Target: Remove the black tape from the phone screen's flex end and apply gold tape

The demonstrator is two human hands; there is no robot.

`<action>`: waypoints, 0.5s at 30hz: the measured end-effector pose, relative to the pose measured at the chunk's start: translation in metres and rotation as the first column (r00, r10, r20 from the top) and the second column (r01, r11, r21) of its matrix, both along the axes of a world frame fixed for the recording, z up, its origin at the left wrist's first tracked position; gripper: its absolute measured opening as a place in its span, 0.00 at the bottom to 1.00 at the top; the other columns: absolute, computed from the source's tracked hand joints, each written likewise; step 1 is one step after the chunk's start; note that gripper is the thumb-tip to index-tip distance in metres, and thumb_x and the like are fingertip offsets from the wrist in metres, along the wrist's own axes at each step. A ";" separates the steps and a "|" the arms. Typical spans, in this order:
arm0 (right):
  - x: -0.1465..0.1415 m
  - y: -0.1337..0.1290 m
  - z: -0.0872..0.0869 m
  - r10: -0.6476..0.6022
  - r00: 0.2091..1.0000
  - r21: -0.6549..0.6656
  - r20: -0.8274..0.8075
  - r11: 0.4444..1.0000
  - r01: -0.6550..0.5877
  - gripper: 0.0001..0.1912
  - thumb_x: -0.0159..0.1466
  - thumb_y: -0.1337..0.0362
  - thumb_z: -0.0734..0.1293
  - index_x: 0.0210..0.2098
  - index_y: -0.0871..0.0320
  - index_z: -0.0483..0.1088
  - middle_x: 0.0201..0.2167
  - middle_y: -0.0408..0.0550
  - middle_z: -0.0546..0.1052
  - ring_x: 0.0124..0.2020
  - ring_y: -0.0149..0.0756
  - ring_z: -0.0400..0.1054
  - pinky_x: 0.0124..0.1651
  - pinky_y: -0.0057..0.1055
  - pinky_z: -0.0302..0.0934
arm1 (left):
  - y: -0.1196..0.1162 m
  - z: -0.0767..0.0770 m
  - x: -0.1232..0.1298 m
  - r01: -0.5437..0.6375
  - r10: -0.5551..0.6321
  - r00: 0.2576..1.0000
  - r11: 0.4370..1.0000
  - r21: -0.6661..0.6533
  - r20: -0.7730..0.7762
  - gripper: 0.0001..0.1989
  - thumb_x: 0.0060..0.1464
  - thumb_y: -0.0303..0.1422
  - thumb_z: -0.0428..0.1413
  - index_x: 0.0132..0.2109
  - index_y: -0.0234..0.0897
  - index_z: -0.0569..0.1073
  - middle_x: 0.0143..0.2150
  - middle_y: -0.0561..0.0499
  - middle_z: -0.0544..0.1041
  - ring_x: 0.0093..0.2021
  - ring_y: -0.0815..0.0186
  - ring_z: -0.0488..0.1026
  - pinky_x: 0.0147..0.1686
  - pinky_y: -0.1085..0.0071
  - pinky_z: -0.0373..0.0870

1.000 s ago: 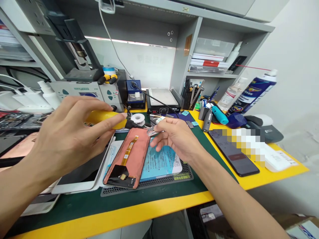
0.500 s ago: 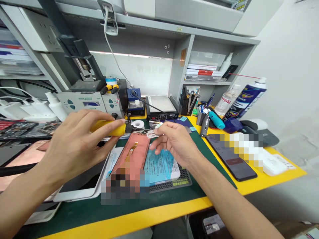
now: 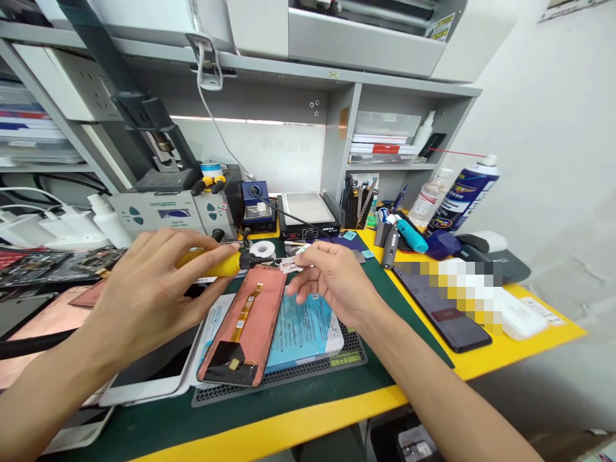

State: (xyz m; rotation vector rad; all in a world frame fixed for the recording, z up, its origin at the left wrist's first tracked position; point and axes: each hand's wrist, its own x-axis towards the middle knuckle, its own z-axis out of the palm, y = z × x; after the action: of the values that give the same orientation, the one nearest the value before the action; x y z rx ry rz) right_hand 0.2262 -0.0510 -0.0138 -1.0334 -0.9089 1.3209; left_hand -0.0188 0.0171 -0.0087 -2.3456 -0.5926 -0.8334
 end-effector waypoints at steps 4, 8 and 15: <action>0.001 0.000 0.000 -0.003 1.000 0.002 0.006 1.000 0.003 0.09 0.56 0.67 0.71 0.24 0.58 0.68 0.17 0.48 0.77 0.19 0.34 0.74 0.19 0.21 0.65 | 0.000 0.001 -0.001 -0.001 0.001 1.000 1.000 0.008 -0.011 0.13 0.60 0.29 0.58 0.52 0.39 0.74 0.44 0.43 0.78 0.43 0.52 0.74 0.39 0.55 0.68; 0.001 0.000 0.000 -0.007 1.000 0.001 0.013 1.000 0.007 0.09 0.56 0.67 0.72 0.24 0.58 0.68 0.17 0.49 0.77 0.19 0.34 0.74 0.20 0.22 0.66 | 0.001 0.001 -0.001 -0.013 0.013 1.000 1.000 0.023 -0.001 0.14 0.59 0.29 0.58 0.53 0.41 0.73 0.46 0.42 0.77 0.44 0.51 0.74 0.41 0.54 0.69; 0.000 0.001 -0.002 -0.023 0.999 -0.029 0.040 0.999 0.024 0.09 0.54 0.68 0.73 0.23 0.58 0.68 0.16 0.48 0.77 0.18 0.35 0.74 0.19 0.22 0.66 | -0.002 0.003 0.000 -0.042 0.044 0.999 0.996 0.073 -0.024 0.15 0.59 0.27 0.57 0.53 0.42 0.72 0.47 0.41 0.77 0.45 0.50 0.73 0.41 0.53 0.71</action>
State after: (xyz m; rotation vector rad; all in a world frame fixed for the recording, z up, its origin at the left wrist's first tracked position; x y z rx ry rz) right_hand 0.2266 -0.0503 -0.0161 -1.0933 -0.9066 1.3021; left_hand -0.0184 0.0151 -0.0055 -2.2666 -0.5899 -0.7909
